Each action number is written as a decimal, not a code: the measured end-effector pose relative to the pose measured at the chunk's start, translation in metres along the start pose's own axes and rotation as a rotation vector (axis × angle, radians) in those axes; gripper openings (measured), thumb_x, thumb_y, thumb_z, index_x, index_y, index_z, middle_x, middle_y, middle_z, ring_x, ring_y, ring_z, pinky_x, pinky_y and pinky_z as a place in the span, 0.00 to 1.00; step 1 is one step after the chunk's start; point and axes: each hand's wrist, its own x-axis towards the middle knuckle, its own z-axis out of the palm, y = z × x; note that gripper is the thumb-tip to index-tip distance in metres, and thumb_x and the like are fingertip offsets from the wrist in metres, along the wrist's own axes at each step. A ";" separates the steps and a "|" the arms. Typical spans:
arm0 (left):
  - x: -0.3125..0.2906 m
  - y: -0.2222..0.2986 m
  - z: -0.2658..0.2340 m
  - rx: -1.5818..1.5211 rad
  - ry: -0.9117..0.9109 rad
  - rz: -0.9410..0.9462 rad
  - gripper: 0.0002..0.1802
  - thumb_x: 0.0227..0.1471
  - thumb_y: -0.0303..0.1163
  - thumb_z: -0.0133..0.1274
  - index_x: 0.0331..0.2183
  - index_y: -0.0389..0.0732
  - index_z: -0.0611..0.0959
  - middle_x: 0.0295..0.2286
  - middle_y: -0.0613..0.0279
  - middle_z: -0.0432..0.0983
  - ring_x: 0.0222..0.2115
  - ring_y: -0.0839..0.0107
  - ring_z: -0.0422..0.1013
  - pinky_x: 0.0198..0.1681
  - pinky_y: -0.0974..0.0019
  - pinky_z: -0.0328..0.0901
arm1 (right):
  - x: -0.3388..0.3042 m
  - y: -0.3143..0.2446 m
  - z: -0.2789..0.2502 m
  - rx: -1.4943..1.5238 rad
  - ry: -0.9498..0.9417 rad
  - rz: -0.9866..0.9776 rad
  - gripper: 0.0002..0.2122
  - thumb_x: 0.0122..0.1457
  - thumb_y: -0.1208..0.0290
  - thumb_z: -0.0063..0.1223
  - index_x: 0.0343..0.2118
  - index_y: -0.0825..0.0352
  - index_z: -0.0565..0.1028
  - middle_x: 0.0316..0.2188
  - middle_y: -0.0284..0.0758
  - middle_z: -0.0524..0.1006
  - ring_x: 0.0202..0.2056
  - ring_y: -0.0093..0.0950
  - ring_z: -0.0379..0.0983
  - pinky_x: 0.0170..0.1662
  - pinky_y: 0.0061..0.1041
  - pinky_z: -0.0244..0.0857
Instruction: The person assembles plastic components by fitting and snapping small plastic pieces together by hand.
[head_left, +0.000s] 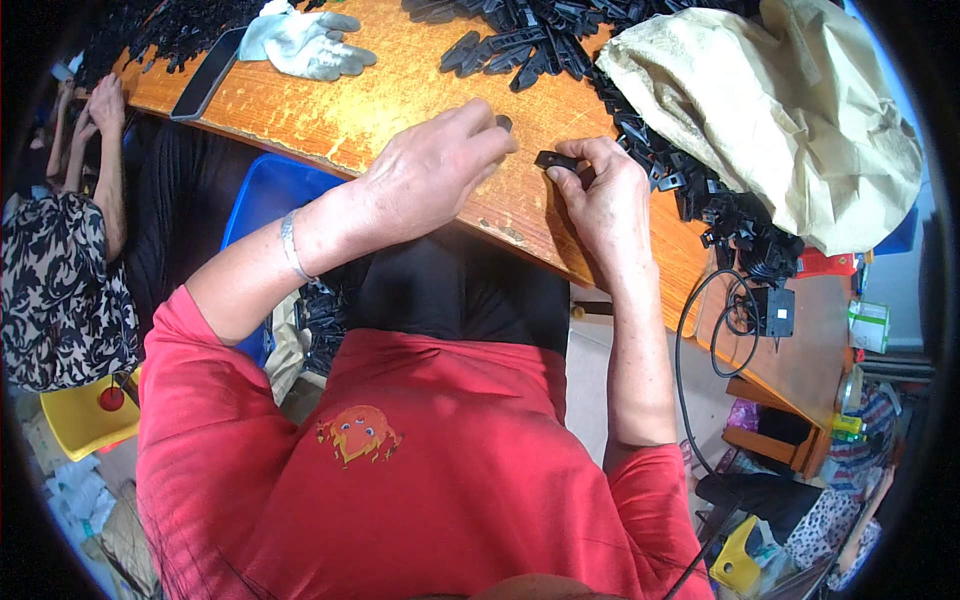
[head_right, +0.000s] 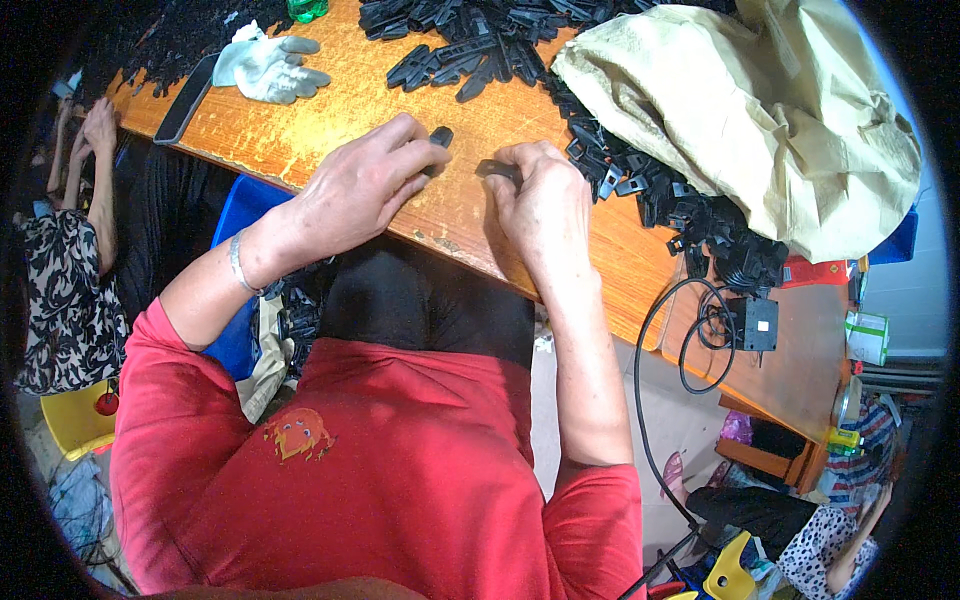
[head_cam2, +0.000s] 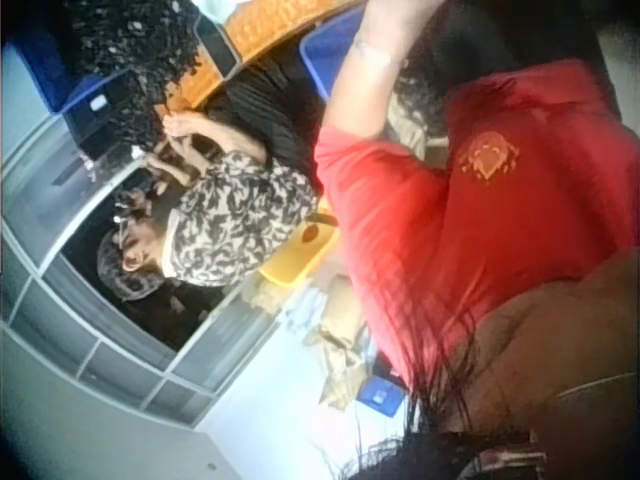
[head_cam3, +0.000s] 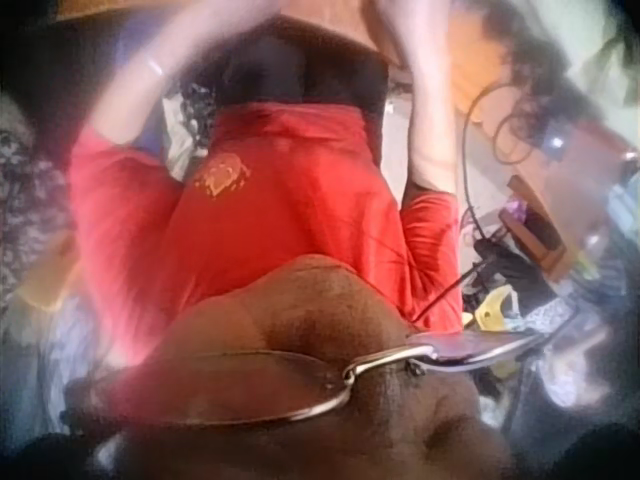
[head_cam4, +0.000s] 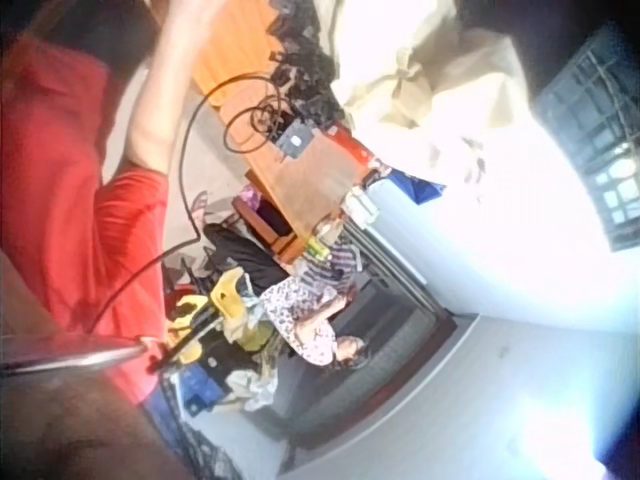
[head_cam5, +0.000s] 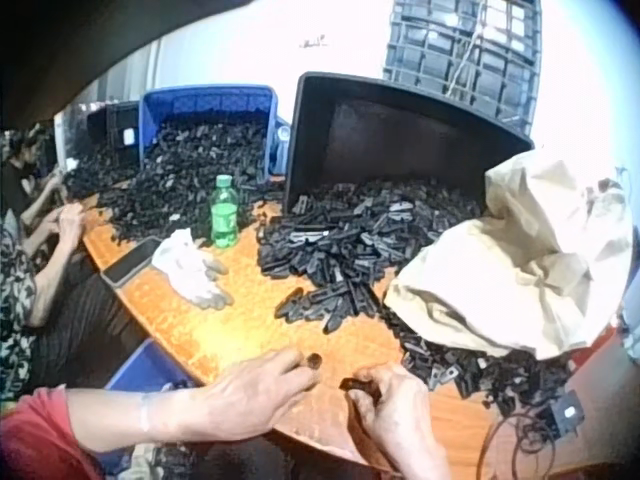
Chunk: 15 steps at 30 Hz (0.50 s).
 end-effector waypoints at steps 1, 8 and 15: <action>0.002 0.002 -0.004 -0.002 -0.003 -0.004 0.16 0.55 0.24 0.62 0.46 0.40 0.82 0.42 0.51 0.73 0.43 0.49 0.75 0.44 0.51 0.72 | 0.000 -0.002 -0.003 -0.078 -0.010 -0.024 0.12 0.55 0.71 0.71 0.41 0.69 0.86 0.39 0.48 0.84 0.40 0.48 0.84 0.47 0.42 0.77; 0.021 -0.020 -0.013 0.244 -0.090 0.181 0.14 0.51 0.23 0.63 0.42 0.42 0.84 0.45 0.57 0.75 0.50 0.54 0.72 0.50 0.53 0.71 | 0.002 -0.015 -0.015 -0.295 -0.099 0.060 0.11 0.55 0.69 0.70 0.40 0.69 0.86 0.39 0.50 0.83 0.40 0.50 0.83 0.47 0.43 0.77; 0.005 -0.027 -0.008 -0.006 -0.022 0.040 0.16 0.49 0.30 0.70 0.40 0.39 0.84 0.39 0.57 0.77 0.44 0.53 0.74 0.47 0.53 0.71 | -0.010 -0.018 0.003 0.044 -0.050 -0.036 0.12 0.54 0.70 0.73 0.41 0.66 0.87 0.36 0.45 0.82 0.38 0.46 0.83 0.44 0.39 0.76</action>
